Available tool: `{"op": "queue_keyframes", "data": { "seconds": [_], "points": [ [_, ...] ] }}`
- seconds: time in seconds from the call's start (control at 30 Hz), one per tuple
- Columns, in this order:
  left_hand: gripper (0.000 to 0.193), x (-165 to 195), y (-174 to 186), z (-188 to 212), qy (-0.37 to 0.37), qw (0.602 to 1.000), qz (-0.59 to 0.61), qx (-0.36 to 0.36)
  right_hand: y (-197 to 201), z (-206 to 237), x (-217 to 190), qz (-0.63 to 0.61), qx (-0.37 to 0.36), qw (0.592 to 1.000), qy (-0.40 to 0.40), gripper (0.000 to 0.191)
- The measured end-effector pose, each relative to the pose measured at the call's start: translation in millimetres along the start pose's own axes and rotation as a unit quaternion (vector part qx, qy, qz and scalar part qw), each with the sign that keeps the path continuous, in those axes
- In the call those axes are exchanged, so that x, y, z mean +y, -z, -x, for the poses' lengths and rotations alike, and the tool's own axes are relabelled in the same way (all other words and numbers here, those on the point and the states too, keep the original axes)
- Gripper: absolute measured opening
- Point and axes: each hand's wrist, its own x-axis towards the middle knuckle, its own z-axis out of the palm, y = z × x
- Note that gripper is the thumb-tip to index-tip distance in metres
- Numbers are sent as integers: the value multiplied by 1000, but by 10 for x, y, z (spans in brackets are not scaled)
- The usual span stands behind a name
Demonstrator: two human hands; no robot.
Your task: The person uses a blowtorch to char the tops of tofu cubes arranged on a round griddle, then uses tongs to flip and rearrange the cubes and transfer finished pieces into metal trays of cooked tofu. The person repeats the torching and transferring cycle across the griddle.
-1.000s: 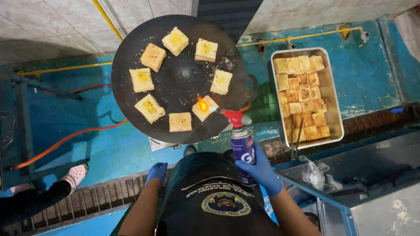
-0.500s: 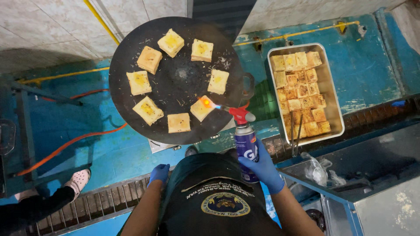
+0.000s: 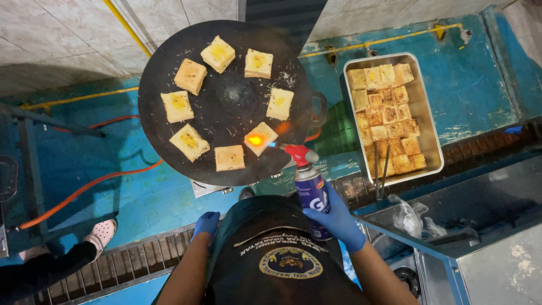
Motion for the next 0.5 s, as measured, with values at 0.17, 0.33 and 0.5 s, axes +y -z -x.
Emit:
{"op": "queue_keyframes", "data": {
  "seconds": [0.17, 0.33, 0.5],
  "points": [
    [50, 19, 47, -8, -12, 1000, -13, 4, 83, -38, -24, -46, 20, 999, 4, 89],
    [50, 45, 50, -13, 10, 1000, 1, 5, 76, 49, -34, -2, 19, 1000, -10, 96],
    [49, 68, 36, -31, 24, 999, -7, -23, 4, 152, -43, -8, -17, 1000, 6, 96]
  ]
}}
